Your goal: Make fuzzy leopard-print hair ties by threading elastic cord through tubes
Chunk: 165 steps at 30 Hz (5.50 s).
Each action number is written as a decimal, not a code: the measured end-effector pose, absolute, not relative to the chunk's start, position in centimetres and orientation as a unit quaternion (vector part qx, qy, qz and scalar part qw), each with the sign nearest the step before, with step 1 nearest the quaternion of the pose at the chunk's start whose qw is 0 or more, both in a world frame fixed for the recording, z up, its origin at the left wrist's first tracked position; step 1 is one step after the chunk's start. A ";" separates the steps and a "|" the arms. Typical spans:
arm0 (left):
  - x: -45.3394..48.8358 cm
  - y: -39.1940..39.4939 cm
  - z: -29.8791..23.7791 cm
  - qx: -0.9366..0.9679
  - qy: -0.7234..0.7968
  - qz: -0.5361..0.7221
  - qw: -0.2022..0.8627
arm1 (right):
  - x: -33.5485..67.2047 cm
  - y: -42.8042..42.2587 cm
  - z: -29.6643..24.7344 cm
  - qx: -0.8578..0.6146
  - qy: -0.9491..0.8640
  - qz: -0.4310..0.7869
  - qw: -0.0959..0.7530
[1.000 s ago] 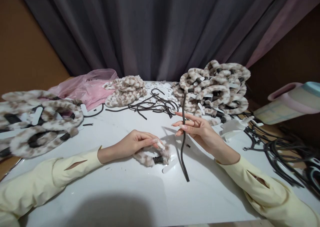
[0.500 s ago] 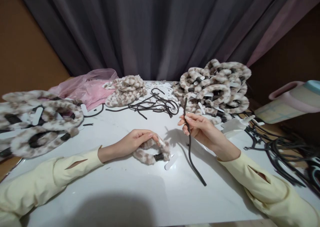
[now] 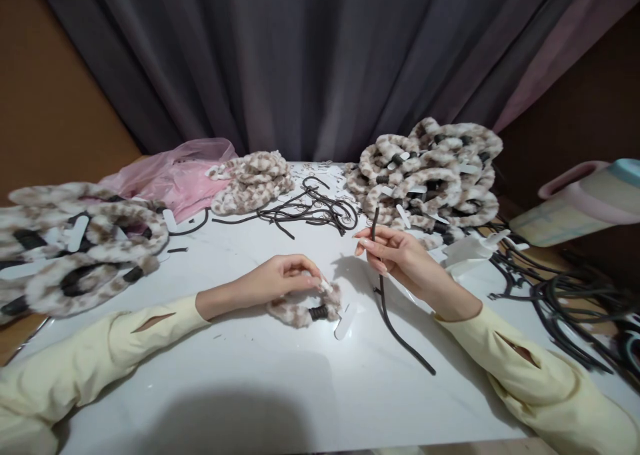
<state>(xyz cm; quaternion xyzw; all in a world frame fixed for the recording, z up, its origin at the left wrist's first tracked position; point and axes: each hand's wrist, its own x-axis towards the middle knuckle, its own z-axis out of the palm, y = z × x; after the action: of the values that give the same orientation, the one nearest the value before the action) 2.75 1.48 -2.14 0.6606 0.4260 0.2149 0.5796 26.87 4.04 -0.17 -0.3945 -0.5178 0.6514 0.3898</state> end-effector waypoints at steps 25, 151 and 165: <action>4.7 3.3 3.2 0.552 0.489 0.194 0.647 | 27.1 3.4 5.7 -0.350 -0.844 0.331 0.237; 5.0 -0.1 1.1 0.829 0.344 0.401 0.181 | 23.8 1.3 4.5 -0.411 -0.696 0.572 0.139; 4.5 0.6 1.2 0.842 0.387 0.335 0.169 | 24.5 0.9 5.2 -0.384 -0.734 0.550 0.109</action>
<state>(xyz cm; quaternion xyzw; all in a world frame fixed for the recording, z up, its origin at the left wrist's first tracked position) 4.52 0.60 1.16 0.8424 0.3868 0.3346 0.1694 24.48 0.87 5.21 -0.3836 -0.7339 0.5500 0.1086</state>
